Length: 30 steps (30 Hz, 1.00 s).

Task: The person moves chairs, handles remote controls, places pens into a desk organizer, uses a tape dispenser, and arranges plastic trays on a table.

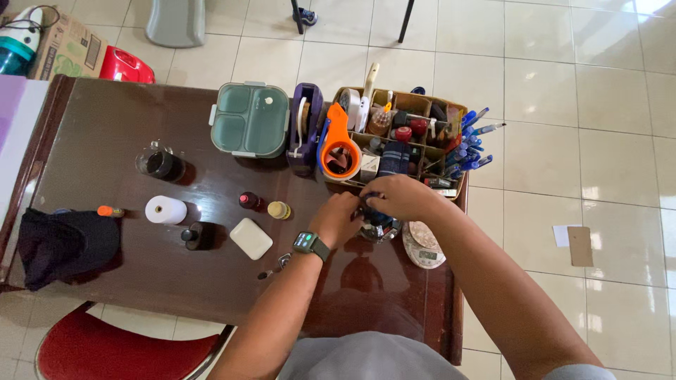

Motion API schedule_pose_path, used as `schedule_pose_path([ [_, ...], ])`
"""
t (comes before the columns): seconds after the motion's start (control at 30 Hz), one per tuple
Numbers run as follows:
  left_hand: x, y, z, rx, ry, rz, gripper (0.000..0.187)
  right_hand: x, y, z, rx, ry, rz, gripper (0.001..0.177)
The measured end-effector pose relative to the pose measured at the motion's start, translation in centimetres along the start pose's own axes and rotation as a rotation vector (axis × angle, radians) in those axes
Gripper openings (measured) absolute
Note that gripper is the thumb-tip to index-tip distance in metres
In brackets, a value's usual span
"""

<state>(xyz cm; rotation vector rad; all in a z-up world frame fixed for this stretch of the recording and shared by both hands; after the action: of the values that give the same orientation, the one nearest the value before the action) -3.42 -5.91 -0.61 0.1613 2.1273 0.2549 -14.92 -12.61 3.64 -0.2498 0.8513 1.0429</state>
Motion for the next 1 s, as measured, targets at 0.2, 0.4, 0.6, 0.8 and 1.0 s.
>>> schedule_pose_path([
  [0.2,0.4,0.2,0.5,0.022,0.084,-0.04,0.017,1.0,-0.5,-1.7,0.037,-0.012,0.059,0.032],
  [0.4,1.2,0.4,-0.3,0.046,-0.044,-0.174,0.015,1.2,0.0,-2.1,0.126,-0.063,0.027,0.033],
  [0.6,1.5,0.4,-0.6,0.021,-0.119,-0.16,0.017,1.0,0.6,-1.6,0.124,-0.135,-0.072,0.033],
  [0.8,1.1,1.5,-0.6,-0.02,0.009,-0.089,0.02,0.9,1.6,-0.8,0.209,-0.124,-0.036,0.03],
  [1.0,1.3,1.2,-0.2,-0.05,0.005,-0.097,0.019,1.0,1.9,-0.2,0.121,-0.141,-0.138,0.029],
])
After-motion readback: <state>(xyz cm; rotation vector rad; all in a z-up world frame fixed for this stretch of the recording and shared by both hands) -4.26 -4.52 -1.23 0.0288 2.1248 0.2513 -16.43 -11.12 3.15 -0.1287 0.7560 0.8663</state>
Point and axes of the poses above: each hand's wrist, its own y-axis away from the middle knuckle, its own x-axis out of the palm, z = x × y, the point moved 5 cm from there along -y, towards the middle knuckle, and after that the axes turned 10 degrees about -x, right-handed, at the moved point
